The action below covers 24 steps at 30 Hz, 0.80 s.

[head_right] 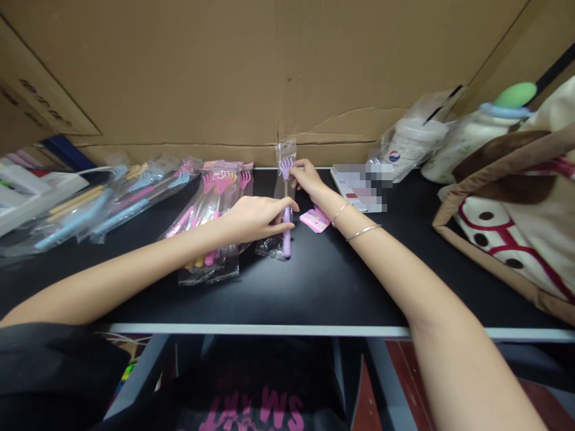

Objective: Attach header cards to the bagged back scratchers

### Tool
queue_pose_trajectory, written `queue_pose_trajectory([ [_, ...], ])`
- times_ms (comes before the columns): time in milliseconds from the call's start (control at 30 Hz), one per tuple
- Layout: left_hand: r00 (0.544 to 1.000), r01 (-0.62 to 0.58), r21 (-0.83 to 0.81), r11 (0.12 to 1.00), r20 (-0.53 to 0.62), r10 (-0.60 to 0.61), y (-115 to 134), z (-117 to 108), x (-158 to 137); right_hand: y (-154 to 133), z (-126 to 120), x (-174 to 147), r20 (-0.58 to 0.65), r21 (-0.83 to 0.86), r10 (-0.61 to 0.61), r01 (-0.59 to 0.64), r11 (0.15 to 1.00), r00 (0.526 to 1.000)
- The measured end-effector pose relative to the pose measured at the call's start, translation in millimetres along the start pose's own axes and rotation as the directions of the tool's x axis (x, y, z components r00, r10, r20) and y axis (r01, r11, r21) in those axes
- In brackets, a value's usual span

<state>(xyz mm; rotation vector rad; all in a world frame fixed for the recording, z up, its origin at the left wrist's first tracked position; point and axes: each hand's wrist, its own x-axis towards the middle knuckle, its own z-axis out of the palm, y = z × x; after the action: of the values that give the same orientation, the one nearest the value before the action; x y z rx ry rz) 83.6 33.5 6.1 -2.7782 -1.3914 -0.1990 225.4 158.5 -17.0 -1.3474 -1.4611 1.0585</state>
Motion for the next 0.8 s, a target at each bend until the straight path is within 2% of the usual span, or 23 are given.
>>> queue_pose_trajectory([
  [267,0.995,-0.096,-0.017,0.995,0.039,0.097,6.0,-1.8,-4.3,2.0,-0.3,2.4,0.094,-0.079,-0.057,0.064,0.995,0.994],
  [433,0.99,-0.122,-0.036,0.992,0.061,0.124,11.1,-0.7,-8.2,19.6,-3.0,17.8,0.045,-0.188,-0.251,0.255,0.948,0.967],
  [600,0.981,-0.161,-0.032,0.986,0.102,0.163,19.5,-5.6,-14.5,29.9,-7.0,27.5,0.034,-0.332,-0.291,0.286,0.899,0.956],
  [733,0.942,-0.286,0.005,0.958,0.185,0.28,18.3,-13.4,-17.1,31.3,-6.2,29.8,0.068,-0.34,-0.3,0.305,0.89,0.952],
  [800,0.917,-0.375,0.072,0.924,0.178,0.358,14.8,-13.6,-16.3,32.2,-5.9,30.7,0.085,-0.341,-0.312,0.322,0.883,0.946],
])
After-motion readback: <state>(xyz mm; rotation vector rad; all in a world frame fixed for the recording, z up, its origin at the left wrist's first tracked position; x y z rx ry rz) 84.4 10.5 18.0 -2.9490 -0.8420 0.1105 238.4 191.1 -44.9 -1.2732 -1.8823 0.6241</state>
